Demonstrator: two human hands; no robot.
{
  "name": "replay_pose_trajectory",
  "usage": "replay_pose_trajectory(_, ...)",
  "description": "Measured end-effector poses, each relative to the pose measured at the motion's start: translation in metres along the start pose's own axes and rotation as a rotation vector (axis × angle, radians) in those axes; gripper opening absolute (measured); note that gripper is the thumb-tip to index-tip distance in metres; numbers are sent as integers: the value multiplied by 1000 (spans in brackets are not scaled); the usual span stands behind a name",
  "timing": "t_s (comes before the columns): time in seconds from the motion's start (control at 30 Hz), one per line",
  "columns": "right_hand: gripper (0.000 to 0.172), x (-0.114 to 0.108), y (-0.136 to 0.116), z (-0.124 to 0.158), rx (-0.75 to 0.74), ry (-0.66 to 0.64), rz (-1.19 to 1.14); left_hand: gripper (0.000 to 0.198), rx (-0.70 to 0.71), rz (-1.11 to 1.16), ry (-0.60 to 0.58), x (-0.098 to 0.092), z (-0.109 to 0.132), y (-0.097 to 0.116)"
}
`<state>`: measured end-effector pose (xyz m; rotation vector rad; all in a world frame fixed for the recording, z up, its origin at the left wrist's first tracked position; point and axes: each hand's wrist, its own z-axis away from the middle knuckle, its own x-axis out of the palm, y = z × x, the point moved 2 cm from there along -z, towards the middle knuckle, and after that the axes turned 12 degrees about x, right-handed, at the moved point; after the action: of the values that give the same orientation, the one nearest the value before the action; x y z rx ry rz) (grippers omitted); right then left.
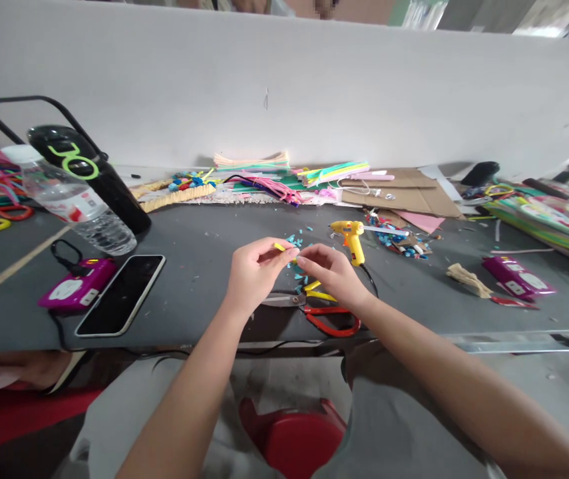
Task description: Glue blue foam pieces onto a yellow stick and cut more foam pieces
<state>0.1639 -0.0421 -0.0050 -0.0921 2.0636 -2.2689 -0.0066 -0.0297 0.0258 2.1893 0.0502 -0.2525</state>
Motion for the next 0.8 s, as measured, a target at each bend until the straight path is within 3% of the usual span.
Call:
replay_pose_trajectory(0.3,37,0,0,0,116,-48,-255,20,-25,26,47,-7,-2,-2)
replay_pose_trajectory(0.53,29,-11,2,-6,67,78,-170,22,-10,2,40,-9,-2,-4)
replay_pose_trajectory(0.73,47,-12,-2,-6,-13,33,-80,21,0,-3,44,-10,-3,-5)
replay_pose_trajectory(0.8,46,-13,-4,-4,-29,45,-9,21,-5,-1,45,-11,-3,-5)
